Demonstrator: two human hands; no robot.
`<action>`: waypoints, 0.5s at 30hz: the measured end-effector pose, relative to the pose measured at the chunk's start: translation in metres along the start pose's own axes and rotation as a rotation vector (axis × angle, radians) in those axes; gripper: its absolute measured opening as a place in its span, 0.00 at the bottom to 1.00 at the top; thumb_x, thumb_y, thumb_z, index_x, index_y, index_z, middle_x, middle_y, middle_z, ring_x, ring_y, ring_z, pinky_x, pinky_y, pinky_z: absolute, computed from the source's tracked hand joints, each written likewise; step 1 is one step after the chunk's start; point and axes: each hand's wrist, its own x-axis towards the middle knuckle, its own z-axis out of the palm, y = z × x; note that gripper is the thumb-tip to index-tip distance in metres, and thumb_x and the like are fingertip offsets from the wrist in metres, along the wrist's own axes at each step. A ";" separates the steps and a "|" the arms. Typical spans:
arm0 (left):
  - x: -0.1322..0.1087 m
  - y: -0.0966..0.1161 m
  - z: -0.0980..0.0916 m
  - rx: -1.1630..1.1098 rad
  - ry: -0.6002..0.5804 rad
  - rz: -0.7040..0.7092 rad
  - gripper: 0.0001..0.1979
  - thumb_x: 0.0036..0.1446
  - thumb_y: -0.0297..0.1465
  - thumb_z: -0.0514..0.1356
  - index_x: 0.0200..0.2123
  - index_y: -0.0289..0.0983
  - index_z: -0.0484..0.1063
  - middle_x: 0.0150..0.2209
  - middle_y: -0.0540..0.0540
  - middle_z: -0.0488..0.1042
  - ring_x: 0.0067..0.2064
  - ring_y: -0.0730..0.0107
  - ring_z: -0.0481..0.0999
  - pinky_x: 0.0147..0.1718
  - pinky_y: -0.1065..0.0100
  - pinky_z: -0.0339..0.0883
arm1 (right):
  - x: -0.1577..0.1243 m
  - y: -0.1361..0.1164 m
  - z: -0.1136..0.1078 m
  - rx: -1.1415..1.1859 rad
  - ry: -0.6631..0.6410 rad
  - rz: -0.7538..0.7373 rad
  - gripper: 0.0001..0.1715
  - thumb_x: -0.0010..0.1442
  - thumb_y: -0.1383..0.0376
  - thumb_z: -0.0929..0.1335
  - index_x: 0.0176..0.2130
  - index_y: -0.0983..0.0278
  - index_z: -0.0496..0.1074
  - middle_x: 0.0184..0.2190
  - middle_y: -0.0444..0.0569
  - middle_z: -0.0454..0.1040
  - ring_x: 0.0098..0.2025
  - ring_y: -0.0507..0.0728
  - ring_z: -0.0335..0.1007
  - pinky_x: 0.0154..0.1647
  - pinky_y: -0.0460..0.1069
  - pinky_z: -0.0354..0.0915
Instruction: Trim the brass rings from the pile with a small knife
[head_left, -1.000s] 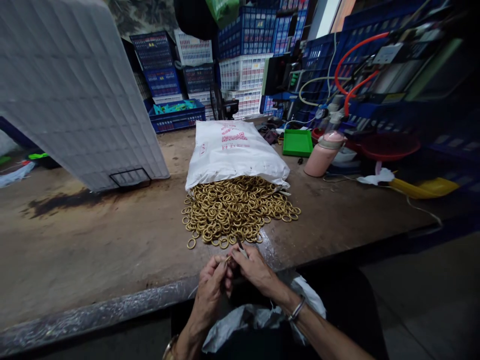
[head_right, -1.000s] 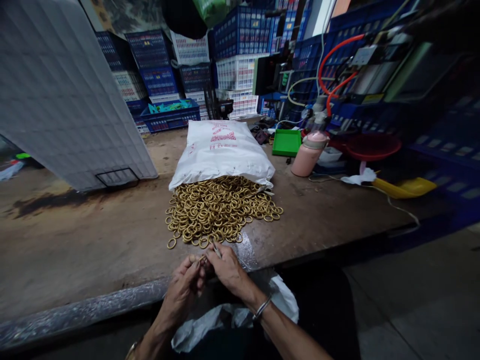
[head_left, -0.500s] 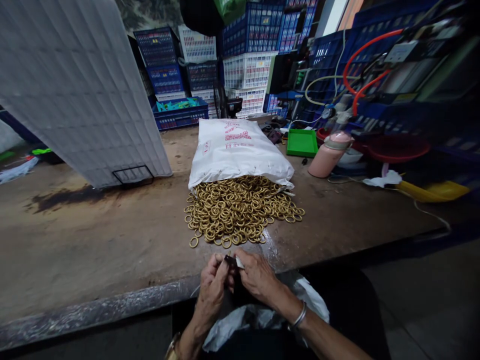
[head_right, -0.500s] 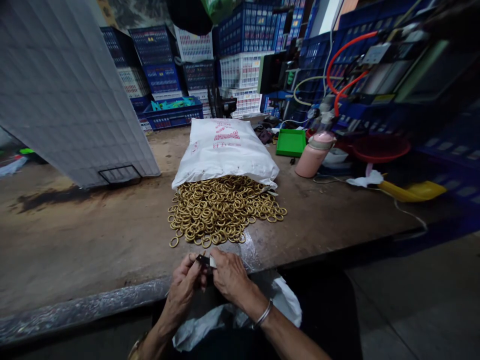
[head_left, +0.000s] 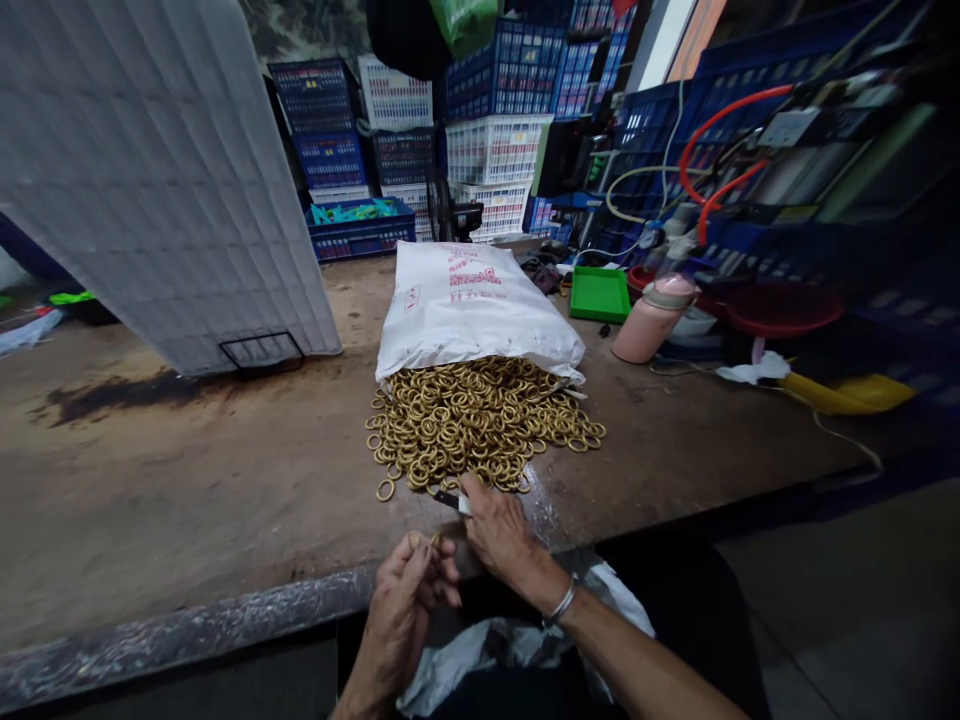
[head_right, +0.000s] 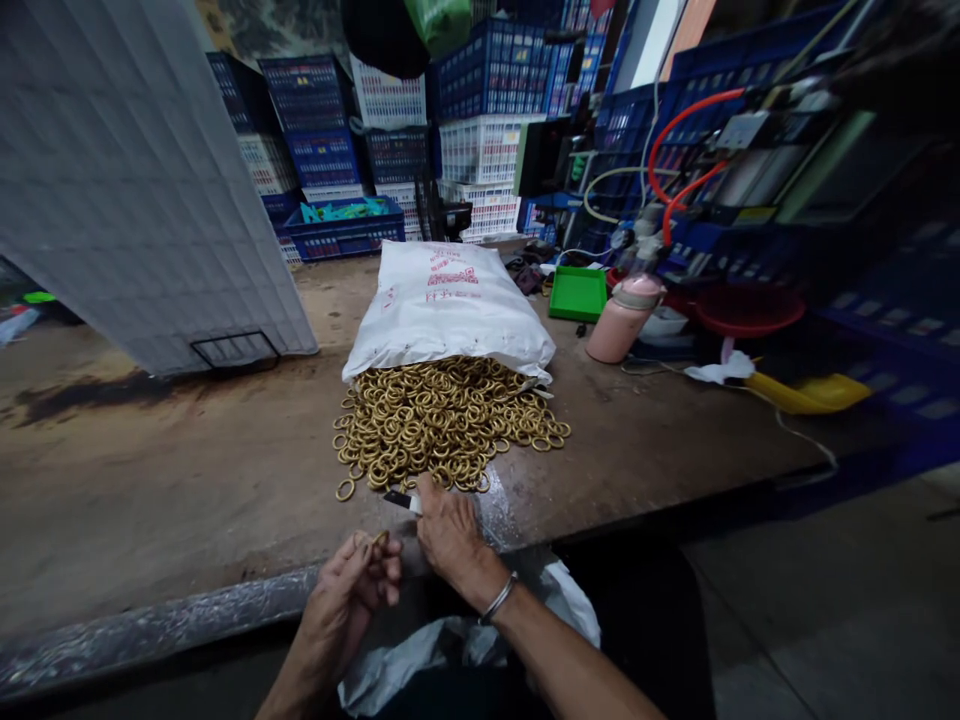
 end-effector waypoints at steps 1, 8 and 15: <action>0.002 0.001 -0.001 -0.026 0.008 -0.009 0.12 0.46 0.37 0.63 0.26 0.33 0.68 0.30 0.44 0.73 0.26 0.73 0.70 0.21 0.72 0.64 | 0.001 -0.002 0.002 -0.012 0.008 -0.002 0.20 0.52 0.73 0.60 0.46 0.64 0.59 0.32 0.50 0.72 0.32 0.55 0.67 0.31 0.47 0.51; 0.013 0.010 -0.010 -0.193 0.030 -0.122 0.12 0.40 0.31 0.66 0.32 0.36 0.71 0.28 0.47 0.73 0.26 0.72 0.70 0.20 0.73 0.62 | 0.003 -0.008 0.010 -0.067 0.030 0.005 0.22 0.54 0.69 0.61 0.50 0.63 0.56 0.34 0.52 0.72 0.37 0.59 0.66 0.35 0.50 0.54; 0.027 0.011 -0.016 -0.267 0.136 -0.233 0.08 0.34 0.28 0.68 0.19 0.33 0.71 0.23 0.48 0.72 0.24 0.73 0.70 0.19 0.74 0.64 | 0.002 -0.003 0.014 -0.009 0.120 -0.019 0.17 0.54 0.69 0.60 0.45 0.63 0.58 0.34 0.49 0.71 0.35 0.56 0.65 0.33 0.48 0.53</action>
